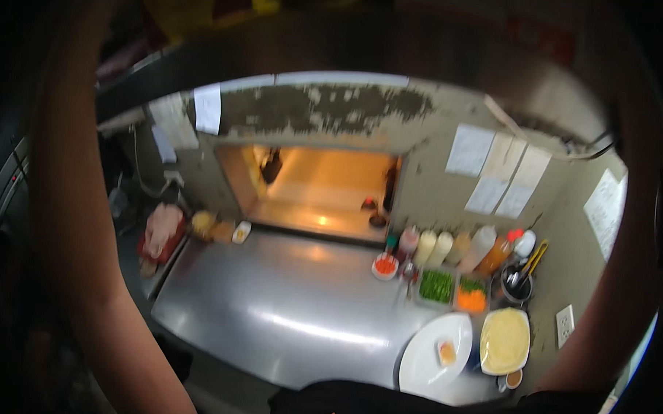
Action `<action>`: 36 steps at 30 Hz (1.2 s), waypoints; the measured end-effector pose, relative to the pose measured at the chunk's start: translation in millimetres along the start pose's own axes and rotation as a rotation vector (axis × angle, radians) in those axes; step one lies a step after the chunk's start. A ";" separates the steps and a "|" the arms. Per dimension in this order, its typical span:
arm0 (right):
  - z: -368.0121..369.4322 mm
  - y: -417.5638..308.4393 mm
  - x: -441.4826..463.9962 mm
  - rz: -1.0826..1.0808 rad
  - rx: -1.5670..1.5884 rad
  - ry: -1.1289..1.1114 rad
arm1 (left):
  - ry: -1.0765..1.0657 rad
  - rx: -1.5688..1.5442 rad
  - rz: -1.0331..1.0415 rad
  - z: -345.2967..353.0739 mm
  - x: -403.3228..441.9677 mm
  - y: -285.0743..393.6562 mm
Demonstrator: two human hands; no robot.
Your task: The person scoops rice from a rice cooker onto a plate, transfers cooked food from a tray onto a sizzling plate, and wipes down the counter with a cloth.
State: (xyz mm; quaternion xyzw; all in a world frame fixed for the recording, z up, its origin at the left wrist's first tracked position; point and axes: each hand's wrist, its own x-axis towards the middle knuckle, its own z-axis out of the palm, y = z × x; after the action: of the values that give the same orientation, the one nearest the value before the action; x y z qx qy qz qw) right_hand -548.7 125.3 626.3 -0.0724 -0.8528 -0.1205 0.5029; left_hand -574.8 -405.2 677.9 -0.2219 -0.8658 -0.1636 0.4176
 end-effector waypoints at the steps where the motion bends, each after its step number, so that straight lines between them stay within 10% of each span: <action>1: -1.8 -5.6 -3.2 0.005 0.001 0.003 | -0.017 -0.010 -0.029 -3.6 0.3 2.0; 13: 31.4 -58.9 -47.1 -0.019 0.136 0.136 | 0.154 -0.053 0.178 25.5 -25.4 -6.9; 20: 57.3 -176.4 -345.9 0.185 0.793 -0.079 | 0.559 -0.441 0.548 138.4 -178.9 -10.2; 22: 59.8 -181.8 -454.2 0.535 0.860 -0.431 | 0.370 -0.646 0.383 204.9 -273.6 -19.5; 25: 43.4 -161.0 -580.5 0.931 0.728 -1.016 | -0.660 -1.004 -0.413 351.2 -434.1 -19.4; 27: 22.0 -160.0 -632.6 1.154 0.657 -1.162 | -0.906 -1.181 -0.689 429.7 -543.9 -11.8; 30: 35.4 -133.5 -696.3 0.875 0.095 -1.502 | -1.401 -1.306 -0.980 452.6 -589.0 49.9; 33: 78.2 -113.1 -768.9 1.436 0.727 -1.153 | -1.610 -1.183 -0.862 490.1 -611.7 110.9; 36: 91.8 -139.7 -755.4 1.539 0.972 -0.851 | -1.550 -1.236 -0.890 525.8 -625.1 143.7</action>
State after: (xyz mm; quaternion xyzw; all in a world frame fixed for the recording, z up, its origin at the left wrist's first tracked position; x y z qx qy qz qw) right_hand -294.7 14.9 -96.1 -0.4278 -0.6397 0.6345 0.0725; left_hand -496.4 -191.6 -119.7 -0.1029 -0.6649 -0.5232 -0.5230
